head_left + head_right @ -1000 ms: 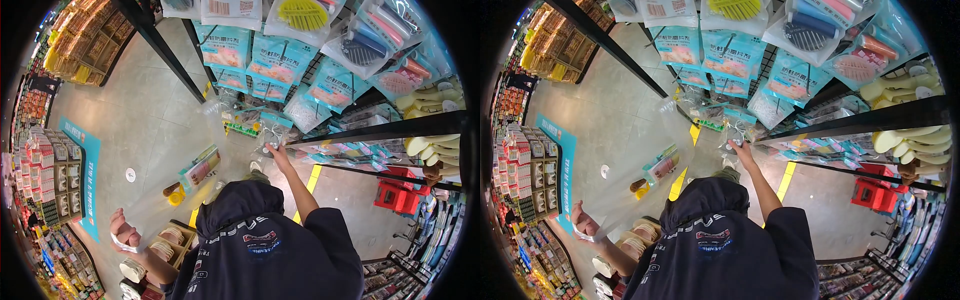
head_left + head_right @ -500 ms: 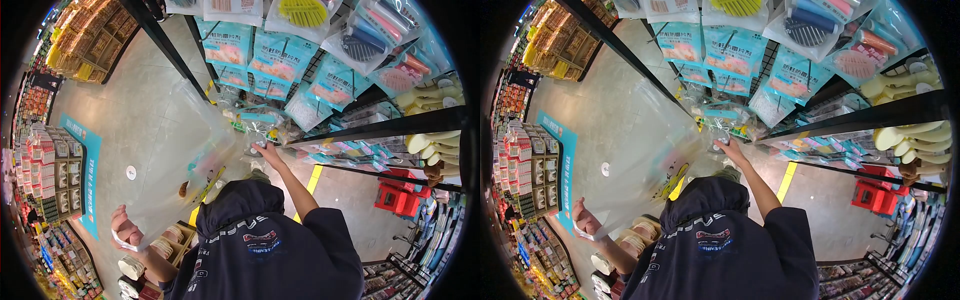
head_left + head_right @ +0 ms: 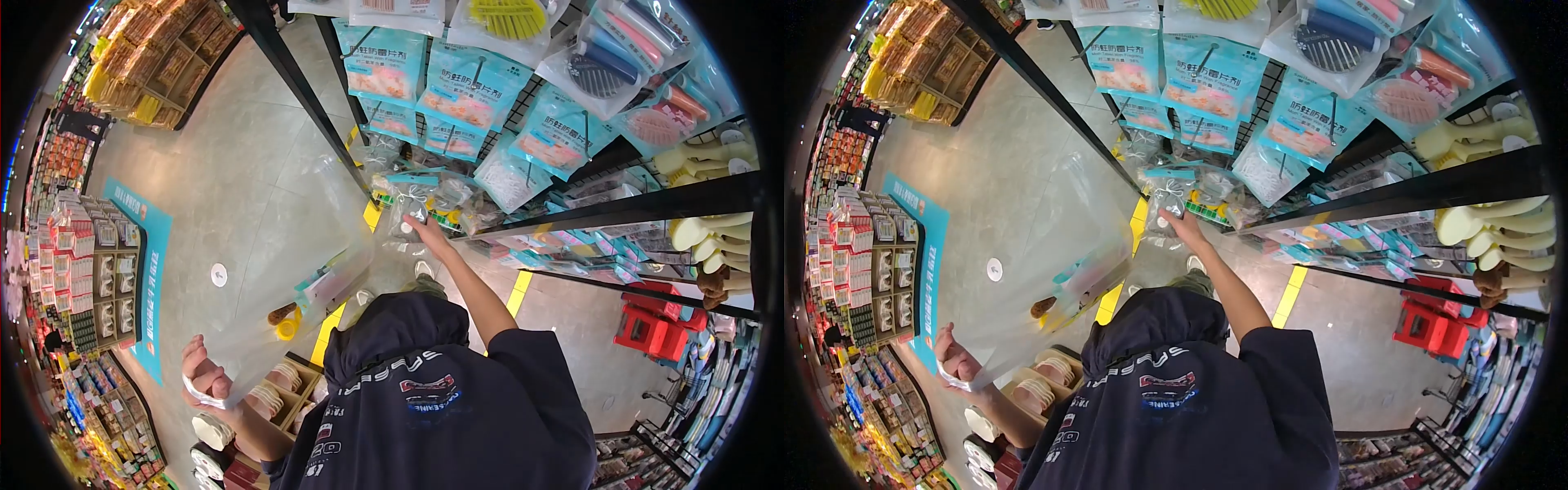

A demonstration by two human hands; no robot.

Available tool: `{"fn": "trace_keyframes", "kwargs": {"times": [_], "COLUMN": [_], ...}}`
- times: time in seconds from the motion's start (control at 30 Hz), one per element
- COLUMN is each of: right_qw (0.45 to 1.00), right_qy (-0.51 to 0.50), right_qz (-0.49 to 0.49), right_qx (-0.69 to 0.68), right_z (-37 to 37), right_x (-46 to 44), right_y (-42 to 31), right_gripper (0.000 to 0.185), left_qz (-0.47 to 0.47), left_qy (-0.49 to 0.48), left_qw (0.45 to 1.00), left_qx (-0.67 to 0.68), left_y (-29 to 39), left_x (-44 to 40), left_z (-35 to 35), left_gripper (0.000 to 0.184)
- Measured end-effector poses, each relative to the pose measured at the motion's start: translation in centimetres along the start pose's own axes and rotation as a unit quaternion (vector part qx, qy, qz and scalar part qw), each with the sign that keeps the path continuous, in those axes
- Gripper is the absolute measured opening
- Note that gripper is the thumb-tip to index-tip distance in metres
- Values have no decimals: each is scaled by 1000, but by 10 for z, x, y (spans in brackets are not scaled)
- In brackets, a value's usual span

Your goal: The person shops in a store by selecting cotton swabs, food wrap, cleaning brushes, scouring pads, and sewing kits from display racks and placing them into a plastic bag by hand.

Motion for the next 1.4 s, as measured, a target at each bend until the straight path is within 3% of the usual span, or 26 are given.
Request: {"fn": "trace_keyframes", "kwargs": {"times": [0.77,0.93,1.07,1.13,1.2,1.3,1.4], "right_qw": [999,998,995,993,992,995,997], "right_qy": [11,24,17,69,64,86,67], "right_qz": [29,-38,-27,36,-2,-8,-37], "right_qx": [-37,-50,-98,-91,-106,-47,-26], "right_z": [-4,-1,-1,3,7,16,20], "right_x": [4,4,-16,-24,-31,-47,-96], "right_y": [-4,-19,-14,-22,-26,-30,10], "right_gripper": [52,56,58,62,68,74,75], "left_qz": [11,12,15,14,18,12,15], "left_qy": [19,14,3,-2,0,-7,1], "left_qw": [1000,1000,1000,1000,1000,1000,1000], "left_qx": [8,12,5,0,2,1,-1], "left_y": [-6,-2,0,1,1,3,3], "left_x": [6,3,3,4,5,4,7], "left_z": [5,-2,-3,-3,-2,-2,1], "left_gripper": [25,23,21,20,19,19,19]}}
Point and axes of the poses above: each hand's wrist, its own x-axis away from the middle knuckle, its own z-axis out of the back of the hand, y = z × x, the point moved 5 cm from there along -x, towards the middle knuckle, and after that the axes turned 6 degrees about x, right-handed, at the moved point
